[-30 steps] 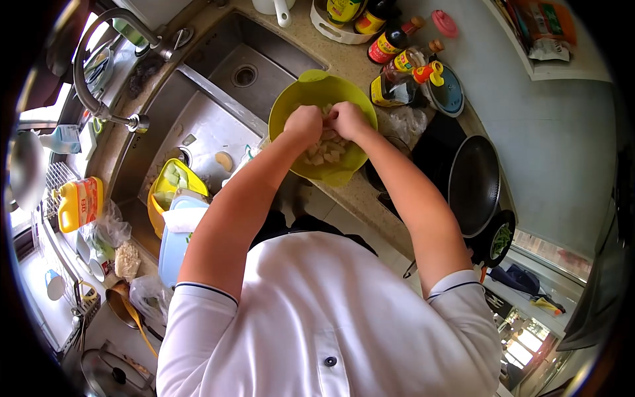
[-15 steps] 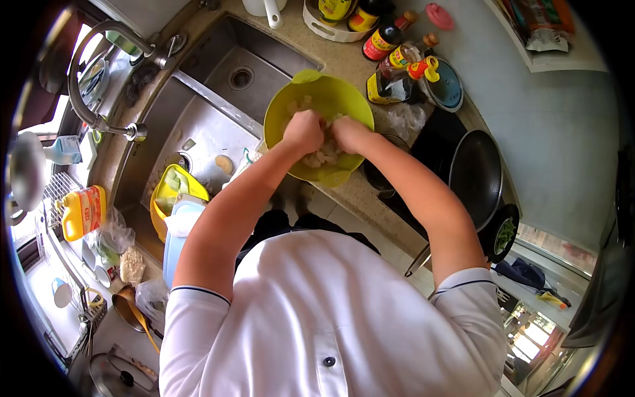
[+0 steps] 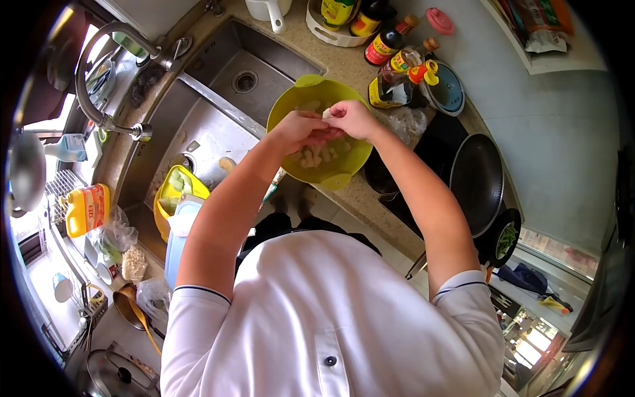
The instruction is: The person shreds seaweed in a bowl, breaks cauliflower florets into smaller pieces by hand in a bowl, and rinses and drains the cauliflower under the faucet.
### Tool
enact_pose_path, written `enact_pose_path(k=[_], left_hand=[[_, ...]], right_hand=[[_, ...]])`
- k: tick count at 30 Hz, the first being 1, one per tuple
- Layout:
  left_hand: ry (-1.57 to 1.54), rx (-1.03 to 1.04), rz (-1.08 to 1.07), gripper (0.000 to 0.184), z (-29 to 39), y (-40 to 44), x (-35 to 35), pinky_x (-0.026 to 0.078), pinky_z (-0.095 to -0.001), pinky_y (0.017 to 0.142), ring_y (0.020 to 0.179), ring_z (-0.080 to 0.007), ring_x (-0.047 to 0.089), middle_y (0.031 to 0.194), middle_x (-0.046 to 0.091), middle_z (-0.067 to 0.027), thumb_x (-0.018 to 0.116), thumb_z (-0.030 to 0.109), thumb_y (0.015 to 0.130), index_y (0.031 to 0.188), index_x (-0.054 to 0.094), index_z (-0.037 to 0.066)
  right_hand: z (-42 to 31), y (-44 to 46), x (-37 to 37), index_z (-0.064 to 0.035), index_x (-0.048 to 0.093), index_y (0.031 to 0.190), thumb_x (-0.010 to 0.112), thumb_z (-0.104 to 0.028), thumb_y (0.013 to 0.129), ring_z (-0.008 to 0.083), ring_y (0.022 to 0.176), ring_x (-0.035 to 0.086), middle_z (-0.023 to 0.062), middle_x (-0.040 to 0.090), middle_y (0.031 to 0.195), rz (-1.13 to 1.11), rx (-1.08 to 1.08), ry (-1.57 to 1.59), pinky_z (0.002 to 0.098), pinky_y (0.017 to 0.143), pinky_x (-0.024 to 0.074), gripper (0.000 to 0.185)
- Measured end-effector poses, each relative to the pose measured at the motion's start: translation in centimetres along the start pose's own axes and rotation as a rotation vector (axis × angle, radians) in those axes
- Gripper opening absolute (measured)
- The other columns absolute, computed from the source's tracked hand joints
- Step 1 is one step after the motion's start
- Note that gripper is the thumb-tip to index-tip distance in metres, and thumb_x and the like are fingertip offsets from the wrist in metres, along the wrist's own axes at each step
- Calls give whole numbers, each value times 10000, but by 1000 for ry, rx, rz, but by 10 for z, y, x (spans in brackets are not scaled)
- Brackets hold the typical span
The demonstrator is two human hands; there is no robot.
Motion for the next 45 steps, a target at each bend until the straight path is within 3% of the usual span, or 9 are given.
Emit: enact_pose_path(k=[7, 9, 15, 23, 26, 31, 33, 40, 45], left_hand=[[341, 33, 356, 212, -12, 18, -18, 570, -346, 652, 737, -219, 691, 910, 700, -130, 641, 127, 868, 1015, 671, -22], [1044, 170, 505, 187, 0, 11, -24, 555, -406, 714, 805, -327, 696, 944, 710, -154, 689, 117, 801, 969, 701, 37], [1518, 200, 345, 297, -20, 7, -8, 527, -409, 848, 982, -341, 654, 982, 696, -165, 740, 132, 728, 1018, 711, 72], [1140, 338, 441, 273, -3, -7, -8, 532, -401, 794, 936, -341, 673, 1002, 700, -189, 704, 105, 736, 1006, 721, 71], [938, 294, 317, 218, -16, 13, -13, 526, -403, 760, 918, -345, 678, 966, 704, -195, 662, 116, 761, 959, 733, 58], [847, 54, 257, 226, -22, 29, -13, 524, -408, 772, 918, -357, 674, 941, 701, -208, 614, 135, 790, 960, 742, 58], [1123, 251, 389, 248, -17, 22, -13, 528, -417, 801, 921, -363, 671, 967, 694, -217, 592, 117, 795, 991, 732, 61], [1126, 343, 619, 198, 1, -10, -3, 528, -432, 847, 955, -378, 658, 998, 686, -219, 585, 93, 794, 935, 717, 47], [1516, 51, 398, 215, -11, -11, 2, 538, -417, 861, 981, -371, 660, 1014, 691, -211, 605, 87, 797, 967, 706, 3]], right_hand=[[-10, -5, -3, -14, 690, 891, 702, -181, 862, 174, 673, 674, 104, 691, 772, 35, 89, -404, 323, 613, 537, 170], [2, -11, 3, -24, 695, 913, 713, -182, 831, 238, 725, 684, 140, 697, 802, 138, 13, -633, 353, 649, 543, 179], [44, -22, 56, -8, 704, 913, 683, -109, 768, 386, 944, 659, 236, 684, 902, -39, 17, -992, 423, 812, 531, 178], [18, -10, 9, -31, 708, 899, 595, -130, 865, 315, 720, 681, 184, 696, 824, 239, -60, -838, 412, 659, 530, 154], [21, -4, 10, 13, 675, 923, 543, -129, 927, 180, 558, 657, 143, 686, 743, 34, 288, -315, 360, 552, 523, 194], [24, 0, 5, -40, 683, 978, 607, -158, 874, 283, 649, 683, 170, 702, 851, 170, 164, -797, 400, 622, 539, 175], [27, -1, 14, -59, 689, 971, 621, -159, 848, 355, 763, 676, 181, 696, 873, 282, -195, -852, 430, 691, 537, 173], [-12, -30, 17, -17, 642, 852, 599, -117, 821, 375, 879, 652, 222, 676, 887, 402, -251, -1063, 461, 762, 521, 113], [9, -35, 46, -30, 707, 871, 654, -153, 794, 402, 869, 648, 240, 673, 909, -199, -9, -1117, 473, 767, 521, 154]])
Point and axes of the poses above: each hand's wrist, its own y-axis towards the middle knuckle, its own x-axis out of the palm, z = x × y, the point moved 3 cm from there along y, towards the middle knuckle
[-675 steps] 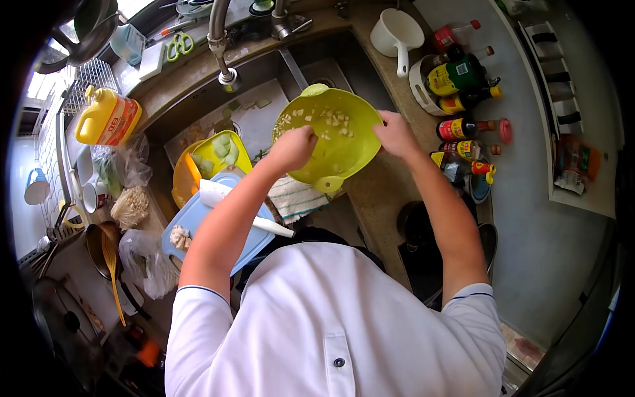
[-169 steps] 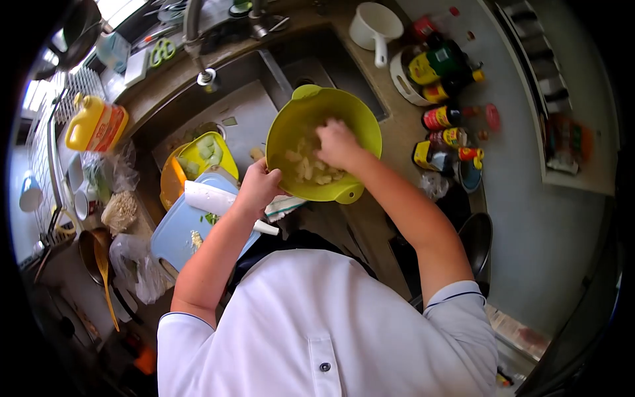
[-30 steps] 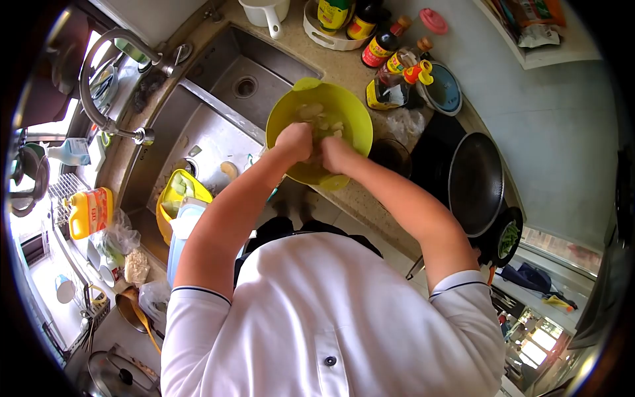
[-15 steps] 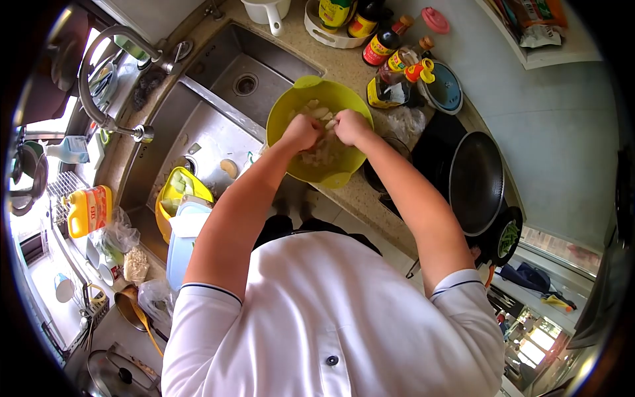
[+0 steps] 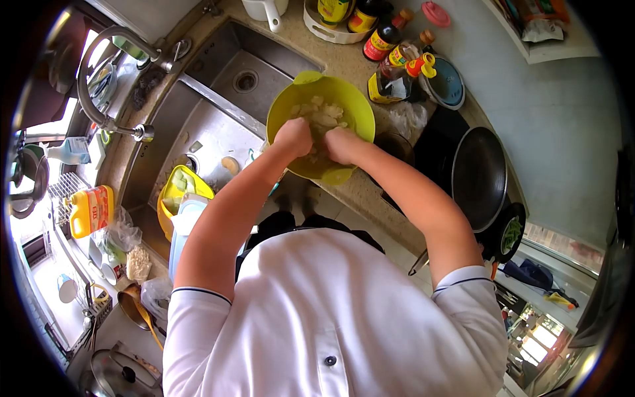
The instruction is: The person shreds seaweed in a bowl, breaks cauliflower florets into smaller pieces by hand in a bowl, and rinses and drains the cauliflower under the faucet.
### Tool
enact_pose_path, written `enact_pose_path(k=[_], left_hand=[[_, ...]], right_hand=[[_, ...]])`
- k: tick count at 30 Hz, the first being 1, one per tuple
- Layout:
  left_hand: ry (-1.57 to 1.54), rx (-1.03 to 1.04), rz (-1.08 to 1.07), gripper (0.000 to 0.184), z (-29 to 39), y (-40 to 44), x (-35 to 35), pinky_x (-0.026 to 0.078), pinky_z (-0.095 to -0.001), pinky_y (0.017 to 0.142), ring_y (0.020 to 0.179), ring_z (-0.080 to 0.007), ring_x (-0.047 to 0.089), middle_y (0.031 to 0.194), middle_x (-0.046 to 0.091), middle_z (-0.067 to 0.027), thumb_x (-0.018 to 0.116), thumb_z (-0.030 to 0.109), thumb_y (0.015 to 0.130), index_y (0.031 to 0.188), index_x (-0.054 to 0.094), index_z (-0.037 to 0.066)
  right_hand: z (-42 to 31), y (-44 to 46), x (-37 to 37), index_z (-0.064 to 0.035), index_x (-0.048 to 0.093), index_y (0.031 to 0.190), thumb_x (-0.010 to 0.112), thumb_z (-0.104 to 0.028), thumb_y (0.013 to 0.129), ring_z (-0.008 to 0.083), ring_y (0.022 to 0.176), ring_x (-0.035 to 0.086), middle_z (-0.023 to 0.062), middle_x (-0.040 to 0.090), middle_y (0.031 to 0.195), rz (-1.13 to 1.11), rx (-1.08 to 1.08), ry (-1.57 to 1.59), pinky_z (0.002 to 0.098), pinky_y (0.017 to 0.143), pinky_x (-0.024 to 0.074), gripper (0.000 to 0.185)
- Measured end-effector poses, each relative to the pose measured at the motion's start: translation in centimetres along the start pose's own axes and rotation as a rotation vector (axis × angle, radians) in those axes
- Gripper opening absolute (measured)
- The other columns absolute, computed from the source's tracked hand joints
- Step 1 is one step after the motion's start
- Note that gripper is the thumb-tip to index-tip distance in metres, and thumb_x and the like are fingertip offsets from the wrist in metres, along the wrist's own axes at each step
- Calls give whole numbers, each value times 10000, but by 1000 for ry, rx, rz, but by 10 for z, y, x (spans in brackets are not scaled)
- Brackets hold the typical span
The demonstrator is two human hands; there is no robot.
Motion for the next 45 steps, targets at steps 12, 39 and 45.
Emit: enact_pose_path(k=[12, 39, 45], left_hand=[[95, 156, 20, 234, -1, 12, 16, 548, -388, 796, 942, -347, 673, 1010, 704, -173, 643, 111, 783, 985, 700, 6], [-28, 347, 129, 327, 3, 8, 14, 518, -418, 833, 963, -356, 642, 971, 680, -197, 586, 48, 782, 1100, 658, 32], [-719, 124, -280, 234, 1, 3, 0, 513, -283, 495, 576, -114, 630, 789, 638, -42, 697, 199, 880, 1040, 662, 32]], right_hand=[[31, 17, -12, -30, 697, 916, 656, -178, 828, 418, 812, 639, 227, 666, 896, 298, 114, 105, 464, 734, 520, 177], [-4, 4, 16, -4, 707, 921, 673, -148, 776, 356, 922, 668, 230, 690, 935, 51, 137, -32, 437, 818, 531, 207], [30, 20, -12, 12, 686, 902, 683, -15, 788, 180, 666, 656, 119, 697, 789, 125, 71, 884, 320, 593, 511, 117]])
Point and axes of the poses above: each hand's wrist, its own y-axis towards the middle knuckle, its own x-axis out of the palm, z = x × y, the point moved 3 cm from there along y, towards the middle knuckle
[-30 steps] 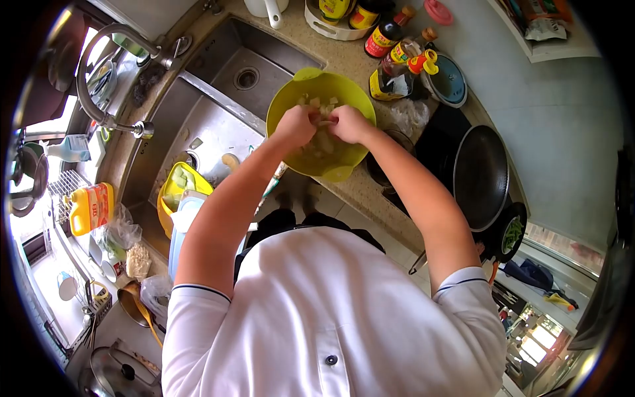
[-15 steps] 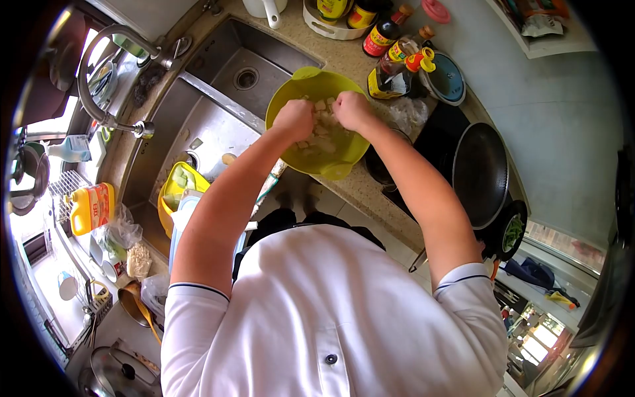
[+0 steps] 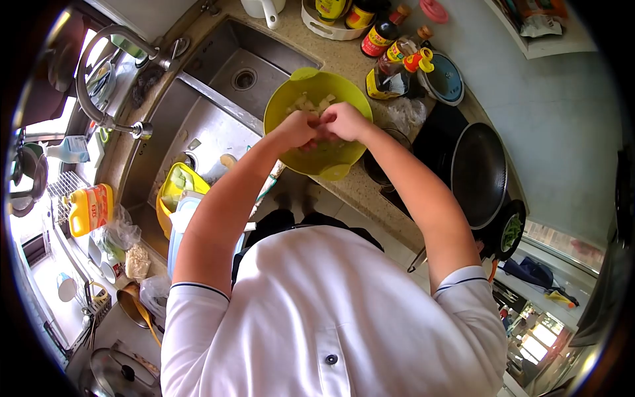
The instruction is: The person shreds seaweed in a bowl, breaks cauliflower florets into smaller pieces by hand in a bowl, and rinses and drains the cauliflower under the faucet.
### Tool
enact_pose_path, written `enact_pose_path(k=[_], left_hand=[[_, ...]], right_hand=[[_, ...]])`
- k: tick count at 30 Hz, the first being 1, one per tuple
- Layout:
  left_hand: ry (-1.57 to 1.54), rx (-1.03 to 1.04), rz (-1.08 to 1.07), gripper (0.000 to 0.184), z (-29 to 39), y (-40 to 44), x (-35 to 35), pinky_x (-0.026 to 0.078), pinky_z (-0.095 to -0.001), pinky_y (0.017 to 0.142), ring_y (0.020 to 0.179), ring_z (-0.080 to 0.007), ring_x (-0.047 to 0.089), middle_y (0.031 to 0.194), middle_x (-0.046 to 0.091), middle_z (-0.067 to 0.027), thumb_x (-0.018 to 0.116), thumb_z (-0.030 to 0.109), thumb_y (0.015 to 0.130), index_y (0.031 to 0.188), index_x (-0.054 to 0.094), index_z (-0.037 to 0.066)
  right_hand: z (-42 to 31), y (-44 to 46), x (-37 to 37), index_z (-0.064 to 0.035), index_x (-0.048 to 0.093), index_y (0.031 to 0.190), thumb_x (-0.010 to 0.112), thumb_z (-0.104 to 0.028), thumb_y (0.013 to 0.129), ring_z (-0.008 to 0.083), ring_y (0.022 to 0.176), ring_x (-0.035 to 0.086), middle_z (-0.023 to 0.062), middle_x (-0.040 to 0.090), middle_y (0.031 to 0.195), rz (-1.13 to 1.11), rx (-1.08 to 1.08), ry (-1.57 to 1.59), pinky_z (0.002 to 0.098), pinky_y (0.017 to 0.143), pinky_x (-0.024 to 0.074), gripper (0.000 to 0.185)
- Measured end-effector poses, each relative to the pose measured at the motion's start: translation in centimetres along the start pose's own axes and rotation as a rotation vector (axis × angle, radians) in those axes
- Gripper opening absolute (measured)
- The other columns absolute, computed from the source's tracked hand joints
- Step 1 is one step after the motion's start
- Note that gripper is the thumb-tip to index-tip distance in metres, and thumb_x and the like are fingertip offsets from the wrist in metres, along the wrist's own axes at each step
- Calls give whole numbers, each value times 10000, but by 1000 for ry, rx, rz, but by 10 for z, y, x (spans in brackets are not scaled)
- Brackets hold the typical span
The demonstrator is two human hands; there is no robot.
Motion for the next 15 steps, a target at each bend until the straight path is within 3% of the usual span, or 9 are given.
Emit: enact_pose_path(k=[1, 6, 10, 12, 15], left_hand=[[-111, -53, -3, 237, -2, 0, -6, 515, -283, 502, 588, -116, 627, 776, 632, -34, 699, 216, 888, 1035, 663, 34], [-590, -77, 3, 226, 3, -12, -14, 529, -246, 627, 742, -104, 635, 859, 649, -23, 690, 227, 912, 1033, 635, 44], [-714, 9, -32, 184, -2, -7, -11, 528, -230, 700, 786, -103, 635, 941, 660, -37, 643, 182, 945, 1063, 612, 44], [-1002, 189, -101, 135, 1, -9, -11, 536, -235, 732, 812, -115, 636, 974, 660, -51, 567, 107, 978, 1083, 601, 30], [-1204, 255, -151, 137, 7, -15, -10, 551, -253, 783, 853, -146, 649, 993, 659, -71, 510, 53, 992, 1089, 592, 3]], right_hand=[[-4, -2, -5, 18, 675, 887, 680, 3, 815, 113, 647, 626, 65, 677, 764, 43, -67, 89, 274, 561, 495, 74], [-19, -11, -15, 3, 678, 919, 699, -53, 854, 102, 686, 627, 41, 678, 818, 106, -141, 217, 250, 594, 507, 89], [-22, -13, -20, 15, 664, 988, 675, -59, 883, 130, 740, 653, 63, 681, 867, 27, -120, 443, 259, 667, 547, 129], [-25, -17, -27, 21, 657, 1014, 665, -59, 893, 144, 764, 664, 78, 685, 893, -8, -75, 559, 266, 698, 560, 145], [-34, -29, -33, 52, 623, 1079, 617, -24, 913, 205, 878, 685, 132, 684, 998, -56, -117, 906, 306, 809, 574, 182]])
Point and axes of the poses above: each hand's wrist, its own y-axis towards the middle knuckle, its own x-axis out of the palm, z = x × y, the point moved 3 cm from there along y, towards the middle knuckle
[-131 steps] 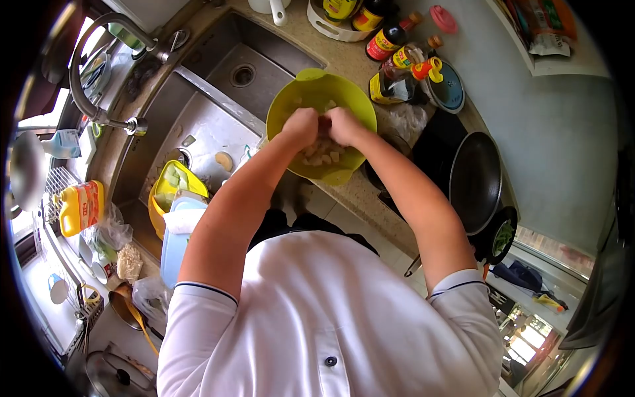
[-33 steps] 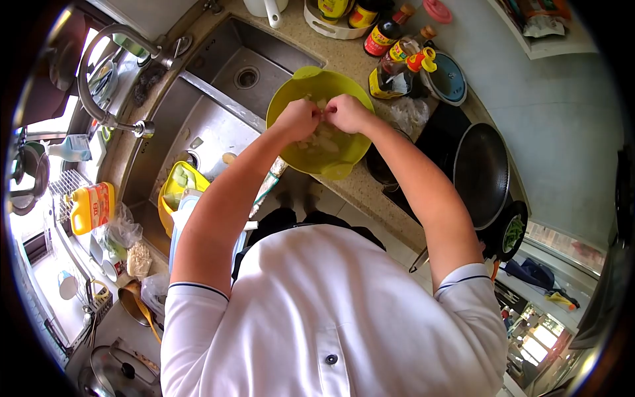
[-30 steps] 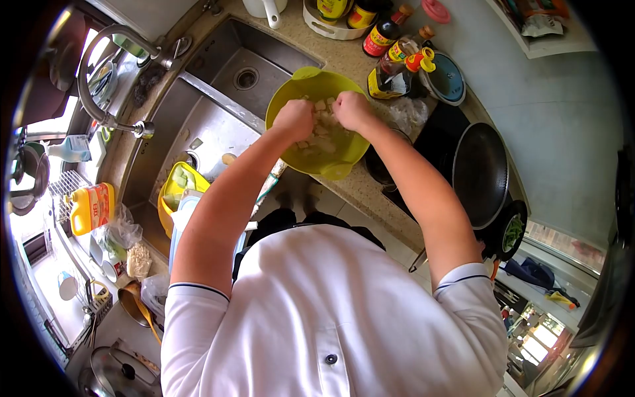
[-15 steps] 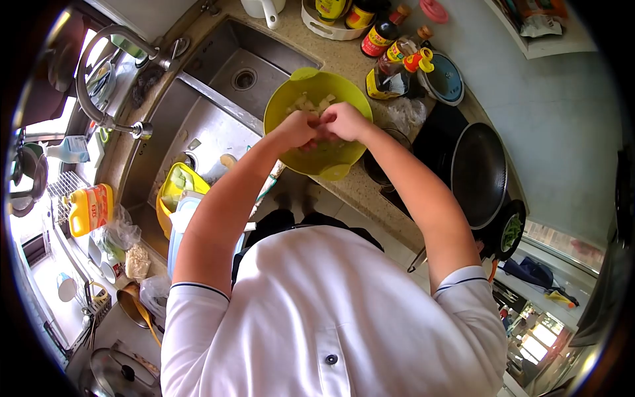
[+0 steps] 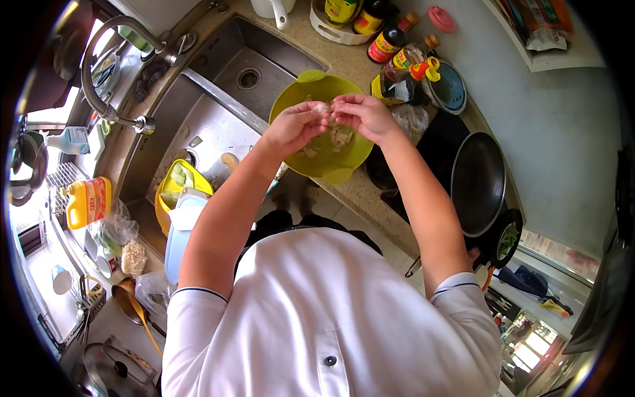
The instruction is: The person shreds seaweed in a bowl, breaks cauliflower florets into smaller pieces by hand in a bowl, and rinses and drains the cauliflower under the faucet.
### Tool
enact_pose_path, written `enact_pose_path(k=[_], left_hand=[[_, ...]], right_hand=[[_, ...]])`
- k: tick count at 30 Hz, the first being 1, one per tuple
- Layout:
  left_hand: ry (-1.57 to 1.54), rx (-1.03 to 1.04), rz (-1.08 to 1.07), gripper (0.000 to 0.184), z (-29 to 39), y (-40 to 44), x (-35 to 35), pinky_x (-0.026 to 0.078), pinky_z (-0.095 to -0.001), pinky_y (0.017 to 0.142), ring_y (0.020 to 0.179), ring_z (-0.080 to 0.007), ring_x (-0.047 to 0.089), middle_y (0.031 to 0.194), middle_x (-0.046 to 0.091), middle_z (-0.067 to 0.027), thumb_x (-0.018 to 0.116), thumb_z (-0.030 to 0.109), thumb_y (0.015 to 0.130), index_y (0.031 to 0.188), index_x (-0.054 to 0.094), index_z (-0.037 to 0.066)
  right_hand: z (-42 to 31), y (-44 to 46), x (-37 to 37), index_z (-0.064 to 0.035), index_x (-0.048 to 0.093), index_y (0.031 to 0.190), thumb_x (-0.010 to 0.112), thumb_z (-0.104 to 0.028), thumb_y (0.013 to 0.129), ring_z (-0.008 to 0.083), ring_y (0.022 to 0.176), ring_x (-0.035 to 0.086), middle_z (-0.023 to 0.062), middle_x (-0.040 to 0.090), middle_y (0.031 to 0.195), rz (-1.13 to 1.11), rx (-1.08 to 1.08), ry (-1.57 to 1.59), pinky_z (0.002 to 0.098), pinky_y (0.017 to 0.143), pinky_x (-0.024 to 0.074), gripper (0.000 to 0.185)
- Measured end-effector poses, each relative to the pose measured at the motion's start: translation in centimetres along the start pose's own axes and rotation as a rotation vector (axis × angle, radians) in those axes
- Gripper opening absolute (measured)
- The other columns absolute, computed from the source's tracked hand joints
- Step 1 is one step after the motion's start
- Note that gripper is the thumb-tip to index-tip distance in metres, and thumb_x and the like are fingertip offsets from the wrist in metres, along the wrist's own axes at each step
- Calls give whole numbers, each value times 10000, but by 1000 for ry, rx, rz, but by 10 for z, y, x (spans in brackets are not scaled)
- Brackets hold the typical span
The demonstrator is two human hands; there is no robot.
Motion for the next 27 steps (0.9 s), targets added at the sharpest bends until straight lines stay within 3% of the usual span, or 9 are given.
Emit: enact_pose_path(k=[10, 12, 13, 15, 16, 18, 21, 24, 27], left_hand=[[248, -7, 215, 213, 9, -3, 6, 575, -308, 764, 893, -190, 682, 1038, 674, -132, 509, 91, 994, 1127, 593, -53], [1090, -247, 408, 201, 10, 4, 0, 566, -358, 718, 868, -260, 696, 1013, 690, -154, 570, 161, 960, 1035, 656, -4], [1092, -248, 407, 201, 8, 9, 0, 566, -358, 718, 868, -260, 696, 1013, 690, -154, 570, 161, 960, 1035, 656, -4], [1786, -44, 537, 208, 5, 17, 2, 552, -409, 806, 932, -305, 687, 1007, 695, -172, 580, 204, 913, 941, 710, 43], [1789, -49, 532, 208, -1, 19, -6, 552, -409, 806, 932, -305, 687, 1007, 695, -172, 580, 204, 913, 941, 710, 43], [2051, 454, 519, 165, -3, 19, -4, 538, -455, 833, 899, -345, 685, 961, 707, -181, 600, 147, 858, 932, 721, 63], [2131, -59, 185, 174, 0, 29, -13, 540, -438, 847, 960, -334, 672, 1033, 686, -176, 603, 92, 827, 957, 713, 60], [2117, -229, 290, 206, 13, 29, -8, 533, -416, 883, 1015, -327, 654, 1055, 670, -187, 604, 53, 812, 989, 707, 62], [2246, 43, 224, 276, 17, 24, -10, 524, -431, 875, 1028, -331, 642, 963, 676, -131, 644, 80, 752, 1023, 695, 86]], right_hand=[[-1, -3, -7, 67, 622, 1034, 582, -27, 922, 243, 956, 686, 193, 672, 1043, 31, 13, -198, 362, 842, 574, 152], [18, 8, -9, 49, 634, 960, 590, -100, 933, 238, 957, 689, 199, 684, 938, 213, 222, -811, 341, 771, 573, 158], [23, 10, -1, 24, 644, 914, 587, -112, 921, 280, 905, 696, 192, 688, 850, 230, 251, -1027, 365, 726, 567, 148], [30, 19, -2, -13, 659, 938, 604, -100, 871, 361, 814, 675, 182, 693, 822, 396, -110, -1681, 424, 742, 545, 123], [44, 21, -7, -13, 659, 938, 604, -100, 871, 361, 814, 675, 182, 693, 822, 399, -106, -1677, 424, 742, 545, 123], [56, 23, -7, -33, 668, 933, 606, -95, 837, 408, 823, 651, 205, 677, 834, 360, -363, -1774, 447, 761, 530, 130], [51, 36, -11, -14, 670, 884, 565, -88, 845, 431, 914, 637, 249, 663, 951, 220, -117, -1604, 503, 813, 515, 134], [37, 33, -7, -17, 675, 922, 589, -44, 815, 426, 921, 638, 248, 660, 968, 256, -72, -1550, 491, 820, 519, 141], [29, 26, -2, -33, 673, 1004, 599, -43, 812, 412, 969, 632, 218, 644, 1044, 241, -112, -1655, 470, 842, 521, 206]])
Point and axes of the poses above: each hand's wrist, its own y-axis towards the middle knuckle, its own x-axis out of the palm, z = x × y, the point moved 3 cm from there along y, towards the middle knuckle
